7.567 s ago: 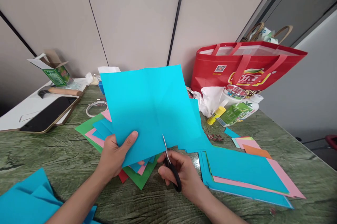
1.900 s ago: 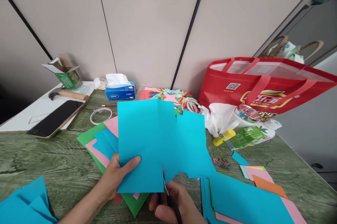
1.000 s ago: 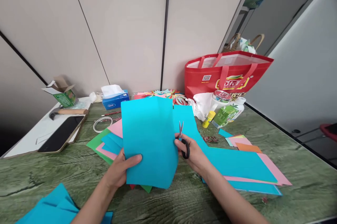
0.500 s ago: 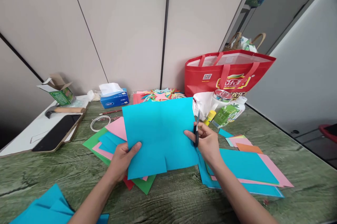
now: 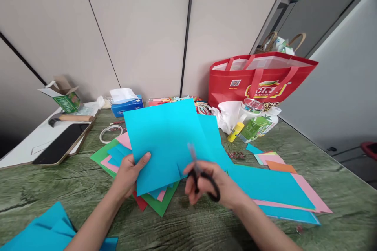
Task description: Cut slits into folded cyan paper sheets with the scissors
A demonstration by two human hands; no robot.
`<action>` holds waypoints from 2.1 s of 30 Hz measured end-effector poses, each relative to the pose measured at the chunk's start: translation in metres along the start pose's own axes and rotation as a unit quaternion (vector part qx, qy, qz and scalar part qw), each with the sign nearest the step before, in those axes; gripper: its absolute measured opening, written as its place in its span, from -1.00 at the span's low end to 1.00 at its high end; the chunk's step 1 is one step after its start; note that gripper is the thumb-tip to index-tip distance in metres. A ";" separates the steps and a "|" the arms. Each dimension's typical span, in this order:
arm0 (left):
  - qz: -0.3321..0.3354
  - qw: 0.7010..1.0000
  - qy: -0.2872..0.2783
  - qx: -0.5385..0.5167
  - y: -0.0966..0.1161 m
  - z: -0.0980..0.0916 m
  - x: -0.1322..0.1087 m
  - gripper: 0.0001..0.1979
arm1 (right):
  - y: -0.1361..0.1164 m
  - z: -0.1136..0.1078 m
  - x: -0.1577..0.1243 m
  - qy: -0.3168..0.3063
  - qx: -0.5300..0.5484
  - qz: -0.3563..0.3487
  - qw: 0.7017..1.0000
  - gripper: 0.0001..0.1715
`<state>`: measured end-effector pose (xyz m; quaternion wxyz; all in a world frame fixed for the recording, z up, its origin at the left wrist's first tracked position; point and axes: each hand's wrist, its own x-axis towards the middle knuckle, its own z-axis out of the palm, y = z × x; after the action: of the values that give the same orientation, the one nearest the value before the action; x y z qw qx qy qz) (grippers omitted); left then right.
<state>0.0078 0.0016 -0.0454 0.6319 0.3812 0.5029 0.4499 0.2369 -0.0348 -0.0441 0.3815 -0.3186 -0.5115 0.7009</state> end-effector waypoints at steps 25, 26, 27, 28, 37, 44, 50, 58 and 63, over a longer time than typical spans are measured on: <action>0.017 0.991 0.072 0.112 -0.004 0.008 -0.006 -0.68 | 0.023 0.006 0.007 -0.064 -0.010 0.060 0.996 -0.58; 0.018 0.991 0.073 0.114 -0.004 0.009 -0.007 -0.67 | 0.024 0.006 0.007 -0.057 -0.009 0.054 0.997 -0.60; 0.020 0.990 0.077 0.119 -0.005 0.011 -0.007 -0.65 | 0.025 0.007 0.008 -0.051 -0.005 0.050 0.997 -0.61; 0.022 0.989 0.083 0.124 -0.005 0.013 -0.008 -0.62 | 0.026 0.007 0.008 -0.048 0.000 0.045 0.998 -0.61; 0.056 0.979 0.097 0.168 -0.008 0.014 -0.014 -0.64 | 0.025 0.013 0.006 -0.020 0.014 0.032 0.999 -0.58; 0.052 0.975 0.113 0.183 -0.005 0.016 -0.016 -0.62 | 0.026 0.016 0.005 -0.013 -0.010 0.013 1.000 -0.70; 0.050 0.980 0.114 0.158 -0.005 0.016 -0.016 -0.65 | 0.030 0.015 0.004 -0.007 -0.030 0.011 0.999 -0.73; 0.050 0.977 0.085 0.189 -0.006 0.015 -0.016 -0.66 | 0.032 0.016 0.003 0.006 -0.041 0.016 0.999 -0.69; 0.056 0.975 0.084 0.199 -0.007 0.013 -0.016 -0.64 | 0.034 0.017 0.004 0.013 -0.051 0.017 0.998 -0.68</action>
<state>0.0209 -0.0162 -0.0446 0.4728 0.4873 0.6116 0.4061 0.2136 -0.0458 -0.0719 0.3600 -0.3554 -0.5359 0.6759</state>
